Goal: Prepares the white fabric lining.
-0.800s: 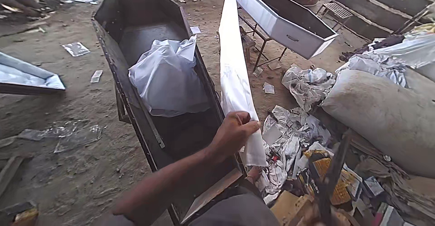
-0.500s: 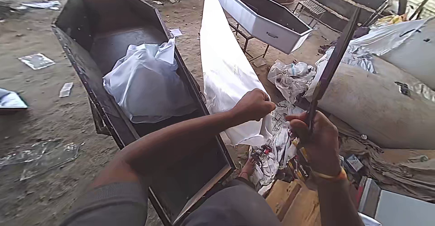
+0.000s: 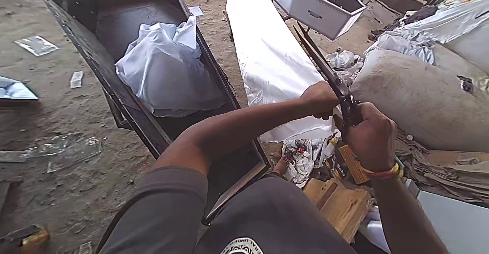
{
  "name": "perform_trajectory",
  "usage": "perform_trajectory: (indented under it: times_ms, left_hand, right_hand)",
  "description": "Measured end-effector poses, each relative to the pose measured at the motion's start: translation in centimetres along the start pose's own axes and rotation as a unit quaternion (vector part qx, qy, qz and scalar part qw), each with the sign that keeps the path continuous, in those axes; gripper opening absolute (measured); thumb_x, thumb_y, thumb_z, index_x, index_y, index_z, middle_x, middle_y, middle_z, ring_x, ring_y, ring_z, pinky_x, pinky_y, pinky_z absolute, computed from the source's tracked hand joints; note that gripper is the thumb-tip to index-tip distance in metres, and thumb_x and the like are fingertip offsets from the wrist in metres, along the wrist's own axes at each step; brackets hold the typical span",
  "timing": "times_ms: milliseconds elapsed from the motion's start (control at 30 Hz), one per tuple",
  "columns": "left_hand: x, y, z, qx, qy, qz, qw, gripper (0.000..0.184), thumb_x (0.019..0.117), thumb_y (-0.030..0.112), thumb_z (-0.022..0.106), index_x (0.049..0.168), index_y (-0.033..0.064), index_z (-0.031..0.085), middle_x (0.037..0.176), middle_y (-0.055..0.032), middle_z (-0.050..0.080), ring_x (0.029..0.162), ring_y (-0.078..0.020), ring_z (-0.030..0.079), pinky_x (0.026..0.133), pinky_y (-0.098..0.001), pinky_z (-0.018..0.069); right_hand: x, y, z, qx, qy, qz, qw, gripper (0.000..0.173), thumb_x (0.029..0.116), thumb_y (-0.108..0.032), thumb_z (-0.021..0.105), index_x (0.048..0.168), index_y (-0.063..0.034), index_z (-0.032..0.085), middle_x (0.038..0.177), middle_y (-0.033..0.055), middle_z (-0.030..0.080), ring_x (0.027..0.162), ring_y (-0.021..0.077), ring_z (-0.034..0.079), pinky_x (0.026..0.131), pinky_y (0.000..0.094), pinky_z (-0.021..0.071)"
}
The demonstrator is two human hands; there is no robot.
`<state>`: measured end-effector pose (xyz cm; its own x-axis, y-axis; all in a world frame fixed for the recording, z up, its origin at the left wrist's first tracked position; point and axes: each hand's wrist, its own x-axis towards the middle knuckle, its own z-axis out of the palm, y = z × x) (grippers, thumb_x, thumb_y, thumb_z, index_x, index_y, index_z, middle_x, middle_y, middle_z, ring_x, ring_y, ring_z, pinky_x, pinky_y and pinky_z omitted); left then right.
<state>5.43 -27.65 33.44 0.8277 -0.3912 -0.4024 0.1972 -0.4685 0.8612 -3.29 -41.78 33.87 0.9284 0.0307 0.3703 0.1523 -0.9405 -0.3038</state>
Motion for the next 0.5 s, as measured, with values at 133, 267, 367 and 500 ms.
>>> perform_trajectory:
  times_ms: [133, 267, 367, 500]
  left_hand:
    - [-0.3, 0.7, 0.1, -0.018, 0.001, 0.016, 1.000, 0.034, 0.1041, 0.029, 0.055, 0.084, 0.0022, 0.062, 0.059, -0.0094, 0.062, 0.044, -0.0158, 0.057, 0.043, -0.0295, 0.0437]
    - [0.5, 0.8, -1.0, -0.067, -0.052, 0.049, 0.995, 0.050, 0.1076, 0.038, 0.048, 0.077, 0.0010, 0.064, 0.061, -0.0087, 0.066, 0.047, -0.0162, 0.062, 0.044, -0.0326, 0.0492]
    - [-0.1, -0.5, -1.7, -0.122, -0.025, 0.184, 0.975, 0.056, 0.1065, 0.045, 0.052, 0.079, -0.0009, 0.067, 0.061, -0.0075, 0.067, 0.050, -0.0156, 0.065, 0.048, -0.0327, 0.0549]
    - [-2.1, -5.8, -0.4, 0.013, 0.243, 0.411, 0.879, 0.035, 0.0866, 0.036, 0.082, 0.092, 0.0032, 0.072, 0.072, -0.0029, 0.067, 0.062, -0.0136, 0.062, 0.062, -0.0368, 0.0548]
  right_hand:
    - [0.1, 0.7, -0.7, 0.020, 0.022, 0.028, 0.999, 0.022, 0.0835, -0.022, 0.074, 0.090, -0.0027, 0.068, 0.076, 0.0152, 0.068, 0.069, 0.0343, 0.067, 0.060, 0.0582, 0.0497]
    - [1.4, 1.6, -2.8, 0.081, 0.006, 0.051, 0.995, 0.026, 0.0833, -0.025, 0.081, 0.095, -0.0048, 0.069, 0.077, 0.0103, 0.068, 0.067, 0.0257, 0.066, 0.060, 0.0540, 0.0530]
    - [2.7, 1.7, -4.6, 0.109, 0.022, 0.036, 0.993, 0.026, 0.0806, -0.024, 0.082, 0.093, -0.0075, 0.067, 0.074, 0.0040, 0.067, 0.060, 0.0159, 0.062, 0.055, 0.0432, 0.0527]
    - [3.7, 1.3, -6.8, 0.138, 0.045, 0.014, 0.989, 0.026, 0.0806, -0.024, 0.084, 0.092, -0.0084, 0.066, 0.073, -0.0007, 0.064, 0.055, 0.0069, 0.055, 0.050, 0.0309, 0.0475]
